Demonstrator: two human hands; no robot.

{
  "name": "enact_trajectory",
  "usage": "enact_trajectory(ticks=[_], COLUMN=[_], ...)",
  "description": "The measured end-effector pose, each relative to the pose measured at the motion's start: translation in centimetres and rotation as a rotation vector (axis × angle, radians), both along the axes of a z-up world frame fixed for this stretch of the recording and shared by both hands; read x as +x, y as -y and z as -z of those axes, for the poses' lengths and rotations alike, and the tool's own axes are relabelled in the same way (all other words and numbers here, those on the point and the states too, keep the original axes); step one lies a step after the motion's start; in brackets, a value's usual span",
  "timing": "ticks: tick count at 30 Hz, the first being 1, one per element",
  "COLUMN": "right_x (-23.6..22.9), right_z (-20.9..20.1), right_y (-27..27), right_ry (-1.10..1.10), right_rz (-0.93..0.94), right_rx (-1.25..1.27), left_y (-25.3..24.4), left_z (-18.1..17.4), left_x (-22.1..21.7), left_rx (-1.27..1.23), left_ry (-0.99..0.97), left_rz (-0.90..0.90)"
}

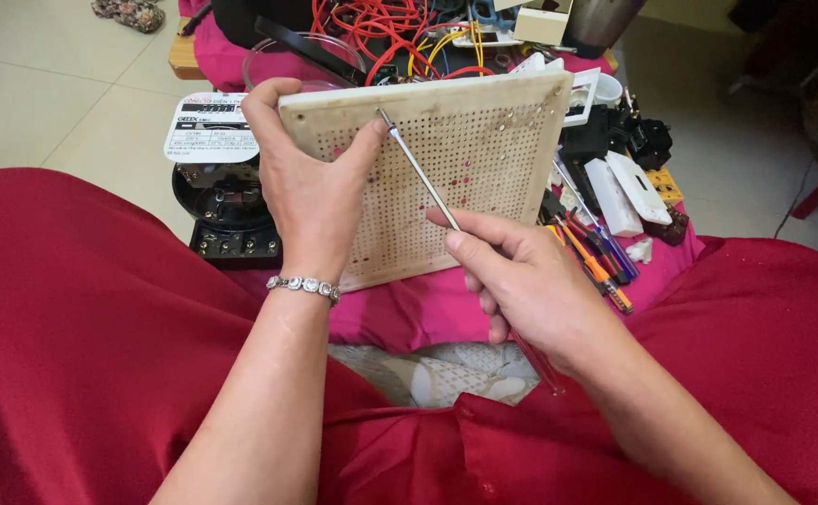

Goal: Assembling a circuit board by manually inserting small metal pins into a perforated board and using a screwdriver.

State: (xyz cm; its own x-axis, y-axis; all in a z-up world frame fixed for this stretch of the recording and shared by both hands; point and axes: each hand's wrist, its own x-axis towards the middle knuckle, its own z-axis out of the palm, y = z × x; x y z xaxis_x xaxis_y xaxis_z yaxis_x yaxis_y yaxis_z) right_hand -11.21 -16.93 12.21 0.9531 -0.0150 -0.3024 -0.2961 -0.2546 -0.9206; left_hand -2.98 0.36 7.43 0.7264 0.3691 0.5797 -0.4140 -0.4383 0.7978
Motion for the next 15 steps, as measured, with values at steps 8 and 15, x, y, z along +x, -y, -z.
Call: enact_trajectory(ticks=[8,15], right_x=[0.02,0.07], right_z=[-0.32,-0.46], right_y=[-0.04,-0.05], right_ry=[-0.014,-0.034], right_rz=[-0.008,-0.004], right_rx=[-0.041,-0.05], left_y=[-0.01,0.07], left_z=[0.19,0.18], left_x=[0.12,-0.04], left_rx=[0.011,0.004], left_ry=[0.013,0.02], left_rz=[-0.011,-0.005])
